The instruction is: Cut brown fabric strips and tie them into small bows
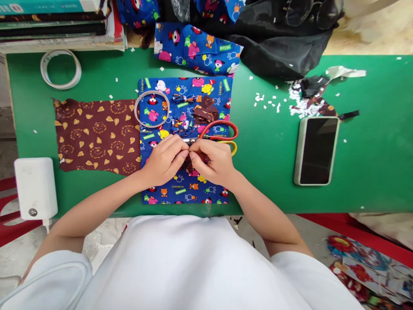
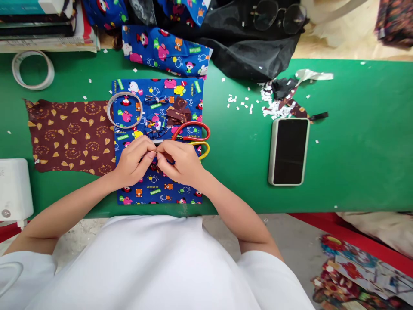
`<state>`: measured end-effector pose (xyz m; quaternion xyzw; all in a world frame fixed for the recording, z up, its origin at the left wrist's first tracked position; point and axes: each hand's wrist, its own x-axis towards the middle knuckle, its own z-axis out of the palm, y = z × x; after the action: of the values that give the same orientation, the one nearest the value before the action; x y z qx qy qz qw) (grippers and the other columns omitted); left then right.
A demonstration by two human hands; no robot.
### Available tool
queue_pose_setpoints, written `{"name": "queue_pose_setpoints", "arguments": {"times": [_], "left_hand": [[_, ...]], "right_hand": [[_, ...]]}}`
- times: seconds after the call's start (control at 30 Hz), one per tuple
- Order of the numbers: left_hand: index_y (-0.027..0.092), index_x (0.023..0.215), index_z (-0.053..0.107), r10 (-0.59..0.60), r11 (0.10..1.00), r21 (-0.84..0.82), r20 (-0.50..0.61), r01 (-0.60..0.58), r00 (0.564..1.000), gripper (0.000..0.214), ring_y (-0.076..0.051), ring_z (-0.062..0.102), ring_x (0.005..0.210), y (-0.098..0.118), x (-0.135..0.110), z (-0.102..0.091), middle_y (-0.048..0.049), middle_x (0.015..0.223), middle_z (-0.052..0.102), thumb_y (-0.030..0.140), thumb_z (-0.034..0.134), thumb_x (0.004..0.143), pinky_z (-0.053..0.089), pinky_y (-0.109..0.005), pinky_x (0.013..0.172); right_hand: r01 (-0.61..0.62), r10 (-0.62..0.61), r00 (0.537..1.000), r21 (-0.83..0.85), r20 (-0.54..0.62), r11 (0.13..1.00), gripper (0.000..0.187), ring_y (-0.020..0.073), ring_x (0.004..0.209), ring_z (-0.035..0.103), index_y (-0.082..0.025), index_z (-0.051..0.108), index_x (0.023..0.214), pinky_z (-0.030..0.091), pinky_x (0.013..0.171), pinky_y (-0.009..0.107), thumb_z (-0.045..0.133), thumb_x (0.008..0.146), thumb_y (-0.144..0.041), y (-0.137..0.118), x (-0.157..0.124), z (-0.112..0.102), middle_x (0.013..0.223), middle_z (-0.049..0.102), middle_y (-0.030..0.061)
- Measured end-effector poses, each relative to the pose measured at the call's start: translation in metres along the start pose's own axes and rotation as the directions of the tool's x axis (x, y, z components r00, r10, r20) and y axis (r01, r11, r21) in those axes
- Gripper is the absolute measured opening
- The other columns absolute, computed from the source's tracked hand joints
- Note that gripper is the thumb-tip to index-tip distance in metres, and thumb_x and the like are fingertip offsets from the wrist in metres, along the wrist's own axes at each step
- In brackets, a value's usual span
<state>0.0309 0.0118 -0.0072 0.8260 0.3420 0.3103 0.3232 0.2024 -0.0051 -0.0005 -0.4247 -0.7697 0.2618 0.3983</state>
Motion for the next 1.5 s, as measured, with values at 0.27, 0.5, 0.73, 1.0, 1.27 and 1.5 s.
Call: {"name": "queue_pose_setpoints", "arguments": {"times": [0.27,0.5,0.73,1.0,1.27,1.5], "left_hand": [[0.018,0.080,0.047,0.026,0.998,-0.054,-0.031,-0.027,0.999,0.018,-0.014,0.047,0.071,0.0007,0.0005,0.0001,-0.0021,0.075,0.052,0.019,0.038,0.096,0.041,-0.029,0.069],[0.018,0.078,0.046,-0.007,0.998,-0.065,-0.003,0.007,1.000,0.019,-0.014,0.046,0.071,0.0018,0.0004,-0.0018,-0.0016,0.074,0.050,0.024,0.040,0.096,0.041,-0.029,0.069],[0.018,0.079,0.047,0.005,0.998,-0.069,-0.020,-0.006,1.000,0.018,-0.014,0.046,0.071,0.0021,0.0009,-0.0014,-0.0016,0.074,0.051,0.019,0.040,0.095,0.040,-0.028,0.069],[0.017,0.077,0.050,-0.010,0.996,-0.093,-0.093,0.002,0.996,0.015,-0.011,0.047,0.068,0.0007,0.0007,-0.0010,-0.0001,0.072,0.052,0.015,0.046,0.092,0.041,-0.026,0.067],[0.018,0.081,0.054,-0.001,0.983,-0.180,-0.138,-0.024,0.990,0.011,-0.011,0.052,0.077,-0.0005,0.0002,-0.0018,-0.0027,0.083,0.054,0.016,0.049,0.090,0.045,-0.023,0.068],[0.017,0.081,0.056,0.029,0.981,-0.188,-0.066,-0.041,0.997,0.012,-0.011,0.056,0.075,-0.0007,0.0017,-0.0010,-0.0014,0.078,0.060,0.015,0.050,0.090,0.046,-0.023,0.071]], "right_hand": [[0.003,-0.003,1.000,0.002,-0.002,1.000,0.014,0.0057,0.047,0.038,-0.019,0.049,0.070,0.031,0.046,0.019,0.050,0.081,-0.010,-0.0006,0.0007,-0.0009,0.056,0.048,-0.0059],[0.003,-0.003,1.000,0.003,-0.006,1.000,0.014,0.0056,0.047,0.038,-0.019,0.049,0.070,0.031,0.046,0.019,0.050,0.081,-0.010,-0.0009,0.0006,-0.0008,0.056,0.048,-0.0059],[-0.003,0.003,1.000,0.004,0.000,1.000,0.015,0.0054,0.046,0.037,-0.019,0.049,0.070,0.031,0.046,0.019,0.050,0.081,-0.010,-0.0012,0.0008,-0.0008,0.055,0.047,-0.0059],[-0.036,0.037,0.999,0.023,-0.034,0.999,0.014,0.0046,0.046,0.039,-0.019,0.050,0.069,0.031,0.046,0.018,0.050,0.081,-0.011,-0.0025,0.0022,-0.0021,0.054,0.047,-0.0061],[-0.172,0.178,0.977,0.059,-0.119,0.983,0.015,0.0044,0.043,0.038,-0.019,0.052,0.069,0.030,0.044,0.019,0.052,0.081,-0.011,-0.0037,0.0031,-0.0050,0.051,0.048,-0.0073],[-0.177,0.181,0.978,0.041,-0.101,0.983,0.013,0.0054,0.045,0.042,-0.019,0.054,0.071,0.033,0.045,0.020,0.053,0.084,-0.015,-0.0033,0.0024,-0.0032,0.055,0.054,-0.0057]]}}
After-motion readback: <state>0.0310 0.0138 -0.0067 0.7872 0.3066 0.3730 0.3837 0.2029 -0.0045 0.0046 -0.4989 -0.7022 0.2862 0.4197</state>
